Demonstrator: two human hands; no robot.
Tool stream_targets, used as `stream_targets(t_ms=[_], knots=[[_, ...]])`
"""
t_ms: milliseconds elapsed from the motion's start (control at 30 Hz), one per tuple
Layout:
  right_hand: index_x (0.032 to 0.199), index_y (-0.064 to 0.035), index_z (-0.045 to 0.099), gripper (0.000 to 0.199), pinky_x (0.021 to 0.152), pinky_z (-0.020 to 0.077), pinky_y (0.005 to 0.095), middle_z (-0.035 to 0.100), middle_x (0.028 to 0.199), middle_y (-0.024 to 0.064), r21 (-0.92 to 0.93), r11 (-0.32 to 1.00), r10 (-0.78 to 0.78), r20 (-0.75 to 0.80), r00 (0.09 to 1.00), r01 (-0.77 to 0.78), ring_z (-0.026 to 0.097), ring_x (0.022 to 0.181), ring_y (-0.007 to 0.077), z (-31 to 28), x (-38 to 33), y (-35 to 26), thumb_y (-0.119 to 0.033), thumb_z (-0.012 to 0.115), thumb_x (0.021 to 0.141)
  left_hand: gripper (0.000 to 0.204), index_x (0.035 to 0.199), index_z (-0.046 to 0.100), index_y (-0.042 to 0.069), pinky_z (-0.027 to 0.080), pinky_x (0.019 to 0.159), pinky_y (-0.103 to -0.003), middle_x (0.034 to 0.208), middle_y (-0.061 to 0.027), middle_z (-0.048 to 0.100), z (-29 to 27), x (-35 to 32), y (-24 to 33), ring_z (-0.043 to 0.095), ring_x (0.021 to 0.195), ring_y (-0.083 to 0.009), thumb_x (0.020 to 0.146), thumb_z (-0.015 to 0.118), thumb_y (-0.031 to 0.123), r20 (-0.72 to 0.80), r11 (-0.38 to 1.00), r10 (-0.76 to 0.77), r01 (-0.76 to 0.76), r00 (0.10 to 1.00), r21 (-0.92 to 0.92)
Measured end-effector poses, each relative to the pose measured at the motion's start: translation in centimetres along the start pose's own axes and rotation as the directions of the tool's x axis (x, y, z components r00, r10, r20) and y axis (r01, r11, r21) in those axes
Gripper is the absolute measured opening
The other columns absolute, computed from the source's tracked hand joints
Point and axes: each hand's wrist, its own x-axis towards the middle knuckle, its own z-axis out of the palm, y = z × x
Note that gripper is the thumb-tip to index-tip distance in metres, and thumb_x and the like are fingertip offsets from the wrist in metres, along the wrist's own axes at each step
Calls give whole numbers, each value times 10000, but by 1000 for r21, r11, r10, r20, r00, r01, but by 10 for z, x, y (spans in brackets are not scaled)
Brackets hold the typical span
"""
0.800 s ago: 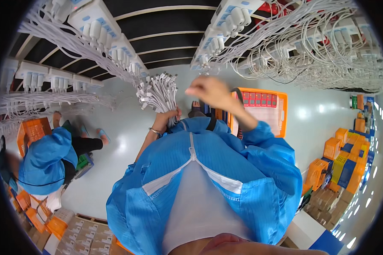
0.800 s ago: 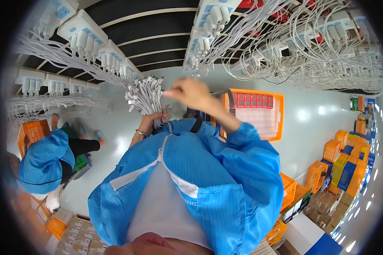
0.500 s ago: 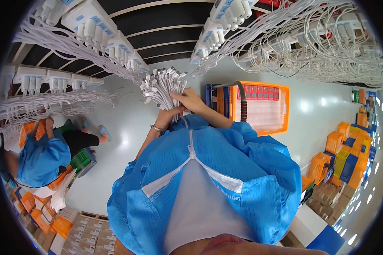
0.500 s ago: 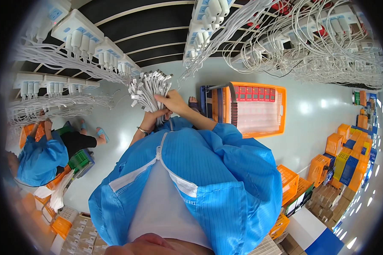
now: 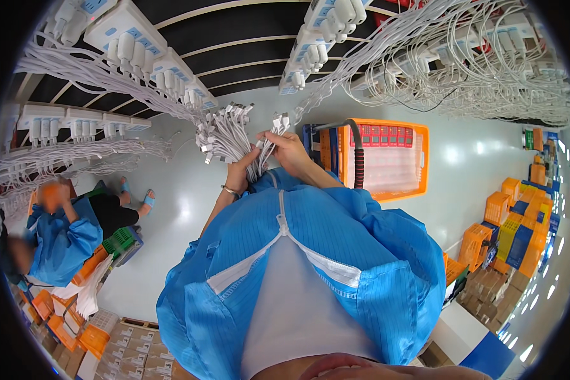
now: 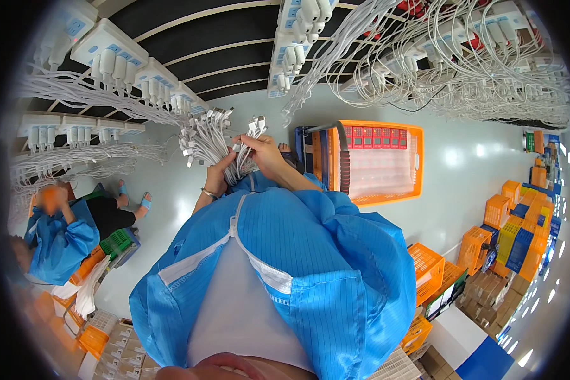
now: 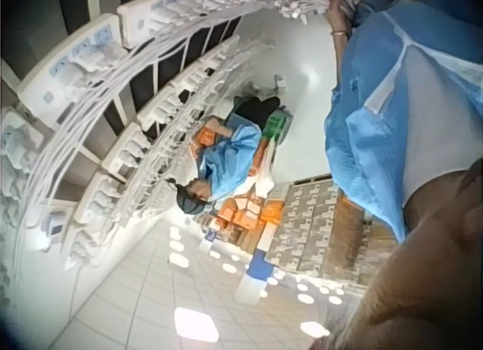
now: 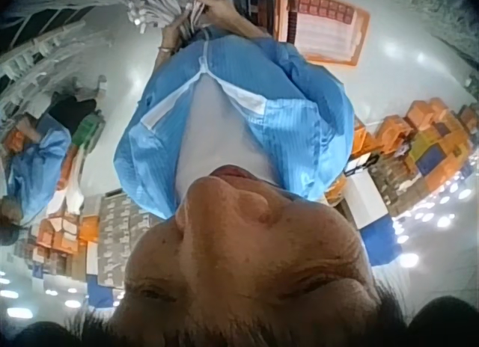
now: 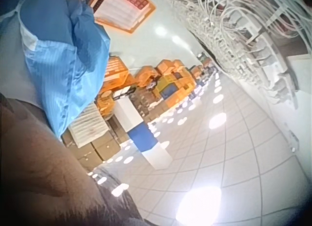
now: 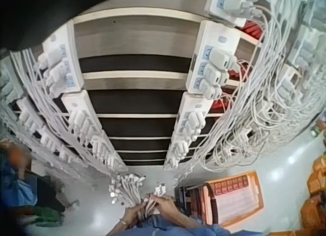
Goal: Unplug a large bundle of white cables from power strips on a testing rack and place them into an orange crate.
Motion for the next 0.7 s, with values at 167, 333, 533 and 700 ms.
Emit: stream_targets(t_ms=[167, 333, 533, 700], knots=[[1099, 41, 630, 268, 760, 499, 294, 673, 929, 112, -384, 923, -7, 44, 999, 23, 635, 831, 170, -3, 2, -2, -114, 611, 882, 192, 974, 572, 5, 559, 556, -310, 844, -84, 626, -4, -2, -6, 639, 669, -185, 836, 670, 95, -5, 1000, 14, -14, 1000, 22], [1035, 22, 649, 244, 695, 506, 281, 674, 893, 101, -488, 870, 73, -9, 997, -68, 633, 753, 154, -7, 10, 2, -120, 664, 837, 240, 1027, 584, 6, 549, 612, -295, 919, -94, 642, -10, 4, -8, 644, 727, -180, 828, 682, 97, 80, 998, -59, 57, 995, 27], [1009, -8, 691, 270, 632, 476, 227, 691, 866, 54, -395, 916, 69, -14, 998, -69, 618, 738, 103, -7, 2, -2, -82, 750, 757, 487, 1230, 538, -6, 513, 805, -316, 1144, -101, 599, -18, 17, -22, 609, 958, -193, 799, 727, 120, 118, 992, 47, -60, 992, 108], [987, -1, 679, 197, 707, 501, 262, 684, 890, 67, -415, 880, -209, 95, 973, 230, 625, 779, 127, -5, 20, 25, -87, 711, 812, 484, 1261, 508, 6, 489, 901, -360, 1173, -111, 582, -40, 31, -26, 589, 1032, -229, 826, 698, 104, 138, 999, -34, 36, 990, -11]])
